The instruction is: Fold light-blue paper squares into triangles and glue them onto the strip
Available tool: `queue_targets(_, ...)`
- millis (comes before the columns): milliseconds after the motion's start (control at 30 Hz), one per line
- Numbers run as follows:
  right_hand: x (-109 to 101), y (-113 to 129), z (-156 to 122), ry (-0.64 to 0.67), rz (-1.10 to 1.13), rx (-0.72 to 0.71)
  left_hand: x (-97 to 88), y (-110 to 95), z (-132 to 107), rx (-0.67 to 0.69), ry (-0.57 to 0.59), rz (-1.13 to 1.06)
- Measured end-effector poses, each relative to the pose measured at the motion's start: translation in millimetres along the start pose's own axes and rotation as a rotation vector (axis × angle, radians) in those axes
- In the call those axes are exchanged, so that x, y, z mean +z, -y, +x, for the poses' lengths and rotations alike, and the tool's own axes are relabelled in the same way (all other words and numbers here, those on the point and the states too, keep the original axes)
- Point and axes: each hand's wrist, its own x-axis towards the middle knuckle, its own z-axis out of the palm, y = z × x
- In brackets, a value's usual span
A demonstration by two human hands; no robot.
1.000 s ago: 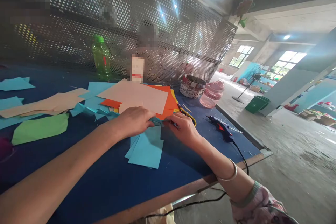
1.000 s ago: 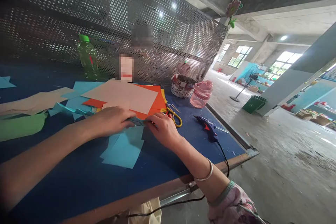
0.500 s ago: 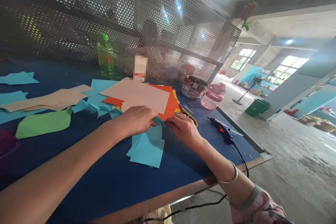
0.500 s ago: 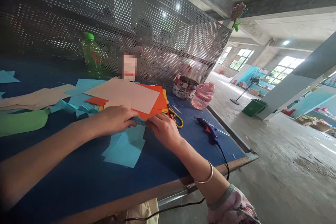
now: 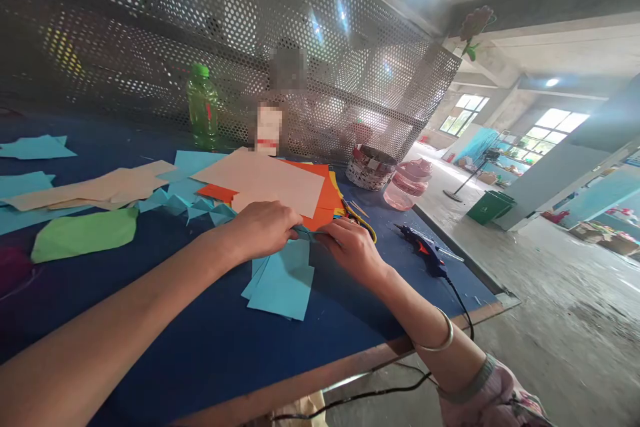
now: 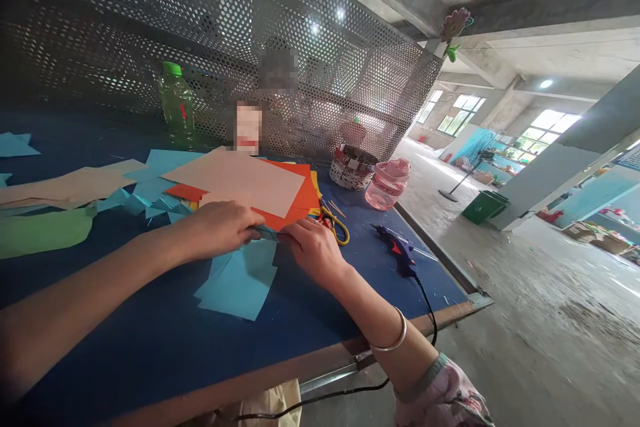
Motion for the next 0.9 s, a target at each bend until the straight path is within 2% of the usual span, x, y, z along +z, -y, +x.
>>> queue_targets(900,2.2,5.0,-1.6,0.025,0.042,0.024,-0.9,-3.8,-4.1,0.005,-0.042,0.003)
